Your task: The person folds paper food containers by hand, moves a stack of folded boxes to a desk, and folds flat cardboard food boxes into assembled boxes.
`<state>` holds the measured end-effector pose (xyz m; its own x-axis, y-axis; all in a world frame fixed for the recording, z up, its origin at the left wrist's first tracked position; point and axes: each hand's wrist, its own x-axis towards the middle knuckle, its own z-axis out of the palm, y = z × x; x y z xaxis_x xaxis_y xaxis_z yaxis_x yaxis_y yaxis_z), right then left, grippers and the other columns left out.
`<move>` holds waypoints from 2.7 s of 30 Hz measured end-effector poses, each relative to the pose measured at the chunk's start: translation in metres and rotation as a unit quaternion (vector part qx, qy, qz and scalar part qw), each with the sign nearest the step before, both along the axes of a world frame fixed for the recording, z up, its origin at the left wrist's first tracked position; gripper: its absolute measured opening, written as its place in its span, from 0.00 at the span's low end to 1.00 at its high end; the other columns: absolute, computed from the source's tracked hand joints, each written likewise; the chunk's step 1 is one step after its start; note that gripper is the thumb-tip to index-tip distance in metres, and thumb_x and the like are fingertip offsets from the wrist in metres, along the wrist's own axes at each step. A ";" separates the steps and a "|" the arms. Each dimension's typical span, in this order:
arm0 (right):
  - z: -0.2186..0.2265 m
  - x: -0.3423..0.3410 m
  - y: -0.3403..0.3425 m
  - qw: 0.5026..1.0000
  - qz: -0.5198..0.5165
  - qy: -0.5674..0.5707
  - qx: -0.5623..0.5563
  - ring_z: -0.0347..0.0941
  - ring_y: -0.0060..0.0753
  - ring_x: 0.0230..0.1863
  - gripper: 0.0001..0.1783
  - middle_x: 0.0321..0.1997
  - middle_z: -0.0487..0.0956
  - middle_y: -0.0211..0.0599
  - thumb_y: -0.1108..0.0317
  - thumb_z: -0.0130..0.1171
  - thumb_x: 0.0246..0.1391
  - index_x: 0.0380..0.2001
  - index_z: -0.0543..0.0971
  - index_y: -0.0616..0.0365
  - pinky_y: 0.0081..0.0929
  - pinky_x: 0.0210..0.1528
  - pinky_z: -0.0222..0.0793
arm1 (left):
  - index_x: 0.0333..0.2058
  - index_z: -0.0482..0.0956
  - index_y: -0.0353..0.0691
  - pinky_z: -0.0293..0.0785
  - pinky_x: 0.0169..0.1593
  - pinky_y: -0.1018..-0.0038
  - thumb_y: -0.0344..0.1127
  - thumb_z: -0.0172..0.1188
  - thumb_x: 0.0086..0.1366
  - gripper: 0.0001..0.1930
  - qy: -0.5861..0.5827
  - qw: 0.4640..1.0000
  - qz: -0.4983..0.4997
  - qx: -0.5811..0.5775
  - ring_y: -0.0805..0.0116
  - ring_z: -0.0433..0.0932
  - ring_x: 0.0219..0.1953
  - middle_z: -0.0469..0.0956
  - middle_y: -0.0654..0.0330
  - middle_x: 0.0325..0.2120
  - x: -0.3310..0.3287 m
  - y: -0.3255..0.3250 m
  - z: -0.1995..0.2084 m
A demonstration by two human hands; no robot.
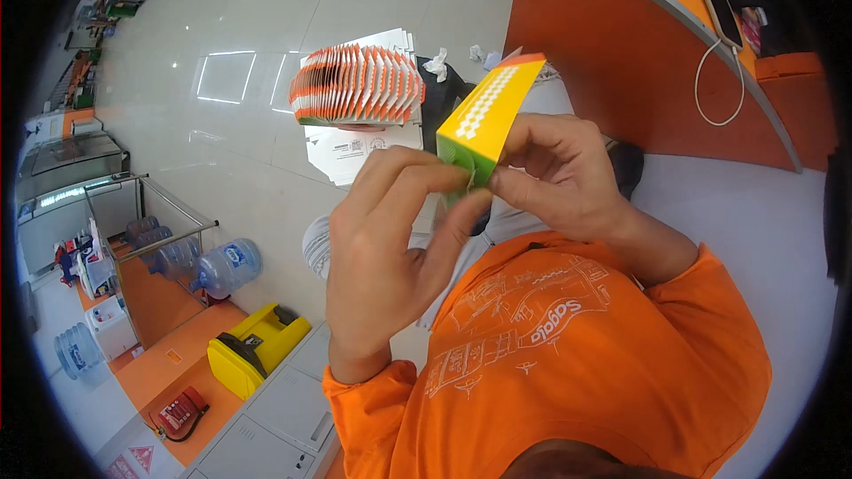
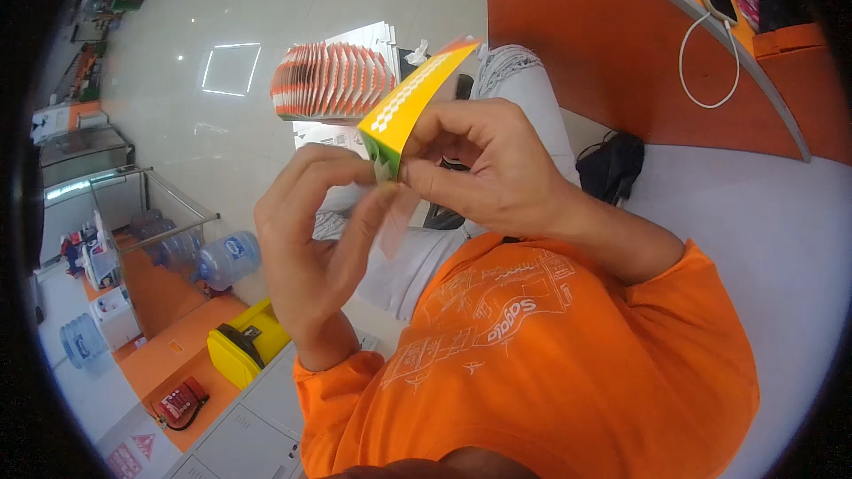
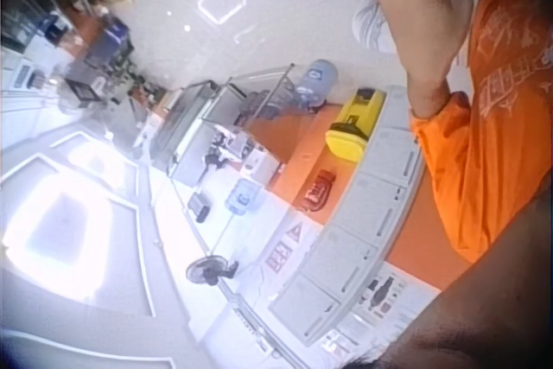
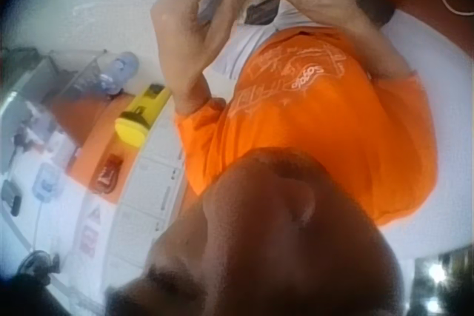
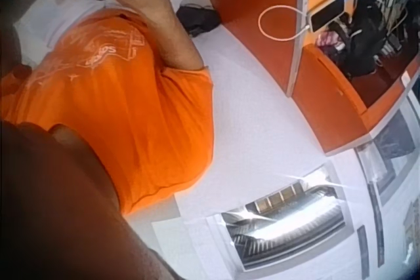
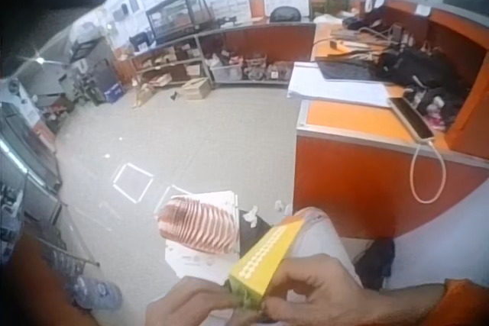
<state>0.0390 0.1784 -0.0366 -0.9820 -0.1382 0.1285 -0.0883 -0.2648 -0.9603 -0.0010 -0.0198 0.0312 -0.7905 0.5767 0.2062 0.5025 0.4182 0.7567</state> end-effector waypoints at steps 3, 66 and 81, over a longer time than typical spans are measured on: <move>-0.005 -0.002 -0.018 0.991 -0.065 -0.011 -0.120 0.83 0.23 0.44 0.07 0.42 0.83 0.37 0.77 0.62 0.63 0.42 0.80 0.69 0.22 0.48 0.82 | 0.41 0.83 0.33 0.77 0.38 0.67 0.22 0.74 0.55 0.15 0.115 0.991 0.050 0.048 0.54 0.81 0.35 0.80 0.52 0.34 0.005 0.010 -0.016; -0.008 -0.003 -0.019 0.952 -0.110 0.232 0.168 0.75 0.25 0.35 0.06 0.39 0.79 0.40 0.77 0.68 0.53 0.35 0.82 0.65 0.19 0.35 0.71 | 0.38 0.82 0.26 0.73 0.37 0.84 0.21 0.68 0.66 0.04 -0.189 0.928 0.113 0.299 0.79 0.80 0.35 0.85 0.57 0.36 0.034 -0.019 -0.069; 0.006 -0.008 -0.010 0.963 -0.019 0.121 0.239 0.78 0.34 0.39 0.05 0.38 0.81 0.44 0.81 0.66 0.54 0.35 0.85 0.65 0.25 0.43 0.71 | 0.42 0.84 0.32 0.79 0.44 0.72 0.28 0.66 0.67 0.07 -0.173 0.937 0.094 0.290 0.70 0.83 0.40 0.86 0.57 0.39 0.028 -0.026 -0.075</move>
<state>0.0314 0.1688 -0.0304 -0.9366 -0.2033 0.2854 -0.3265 0.2109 -0.9214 0.0270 -0.0460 -0.0435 -0.9440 0.2920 0.1538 0.1434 -0.0568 0.9880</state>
